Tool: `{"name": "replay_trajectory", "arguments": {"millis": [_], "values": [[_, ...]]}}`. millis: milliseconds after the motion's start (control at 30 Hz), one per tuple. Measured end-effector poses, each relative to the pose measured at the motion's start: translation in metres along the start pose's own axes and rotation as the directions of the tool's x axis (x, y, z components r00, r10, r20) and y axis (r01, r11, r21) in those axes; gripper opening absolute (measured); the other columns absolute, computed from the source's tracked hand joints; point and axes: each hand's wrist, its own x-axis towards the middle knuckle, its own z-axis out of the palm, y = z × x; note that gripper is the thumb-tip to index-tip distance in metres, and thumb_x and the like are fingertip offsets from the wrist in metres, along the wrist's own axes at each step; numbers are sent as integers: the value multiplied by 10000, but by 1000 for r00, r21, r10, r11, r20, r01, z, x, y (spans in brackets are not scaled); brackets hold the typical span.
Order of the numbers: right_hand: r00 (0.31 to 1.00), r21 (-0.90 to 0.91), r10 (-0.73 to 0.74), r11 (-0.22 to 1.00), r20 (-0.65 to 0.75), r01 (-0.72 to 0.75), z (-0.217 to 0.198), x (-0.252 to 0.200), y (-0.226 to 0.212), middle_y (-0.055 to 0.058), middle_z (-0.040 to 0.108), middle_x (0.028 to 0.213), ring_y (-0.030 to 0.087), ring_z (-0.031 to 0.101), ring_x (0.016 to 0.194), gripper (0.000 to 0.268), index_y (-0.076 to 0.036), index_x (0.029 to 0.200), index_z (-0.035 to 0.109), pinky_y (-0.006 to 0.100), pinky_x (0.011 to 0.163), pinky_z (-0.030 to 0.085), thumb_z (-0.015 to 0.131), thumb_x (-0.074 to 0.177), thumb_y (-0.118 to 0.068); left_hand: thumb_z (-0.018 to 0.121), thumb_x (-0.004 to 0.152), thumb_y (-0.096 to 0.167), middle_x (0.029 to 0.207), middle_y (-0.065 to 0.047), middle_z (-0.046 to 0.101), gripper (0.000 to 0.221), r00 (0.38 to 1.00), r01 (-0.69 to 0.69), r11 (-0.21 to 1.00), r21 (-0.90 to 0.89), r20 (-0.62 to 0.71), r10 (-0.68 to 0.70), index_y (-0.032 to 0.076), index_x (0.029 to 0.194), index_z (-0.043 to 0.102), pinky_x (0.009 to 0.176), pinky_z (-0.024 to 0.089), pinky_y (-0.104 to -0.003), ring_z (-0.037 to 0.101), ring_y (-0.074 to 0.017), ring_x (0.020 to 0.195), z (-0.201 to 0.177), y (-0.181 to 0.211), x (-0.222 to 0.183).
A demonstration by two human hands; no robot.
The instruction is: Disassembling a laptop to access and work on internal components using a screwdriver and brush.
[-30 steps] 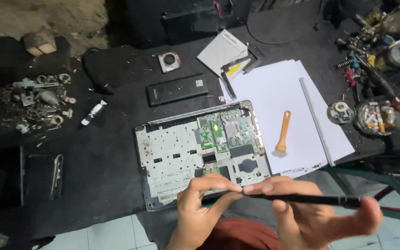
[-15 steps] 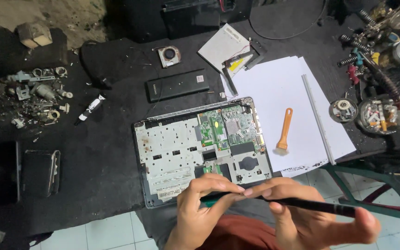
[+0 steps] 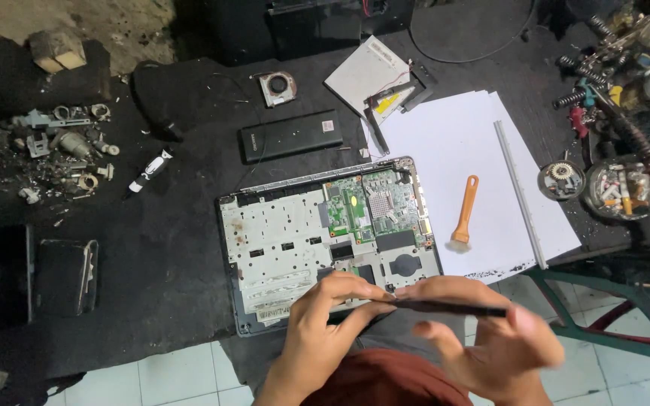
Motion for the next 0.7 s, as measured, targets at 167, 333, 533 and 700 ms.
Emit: {"name": "replay_trajectory", "arguments": {"millis": [167, 333, 533, 700], "values": [[997, -98, 72, 992, -20, -74, -2, 11, -8, 169, 741, 921, 220, 794, 706, 796, -243, 1312, 90, 335, 664, 684, 672, 852, 48, 846, 761, -31, 945, -43, 746, 395, 998, 25, 999, -37, 59, -23, 63, 1031, 573, 749, 623, -309, 760, -182, 839, 0, 1, 5], [994, 7, 90, 996, -64, -90, -4, 23, -1, 201, 712, 901, 255, 777, 699, 922, -315, 1365, 102, 393, 705, 724, 655, 799, 158, 868, 723, 32, 1092, -48, 757, 512, 996, 20, 1000, -19, 84, -19, 83, 1130, 562, 872, 657, -342, 784, -201, 962, 0, -12, 11], [996, -273, 61, 959, -65, -76, 12, 31, 80, 107, 735, 1147, 192, 702, 898, 905, -88, 1513, 77, 274, 880, 470, 709, 906, 139, 699, 903, 198, 1319, -58, 644, 283, 956, -30, 945, 326, 286, -68, 37, 1131, 649, 1071, 479, -419, 613, -255, 1218, 0, -42, 34], [995, 28, 3, 1000, -100, 0, 55, 53, 139, 187, 723, 1017, 360, 741, 888, 882, -51, 1555, 121, 515, 809, 596, 647, 899, 215, 611, 998, 333, 1569, -305, 412, 651, 872, -261, 862, 434, 489, 17, -83, 1476, 461, 1232, 199, -568, 311, -455, 1493, 10, -77, 43]]}}
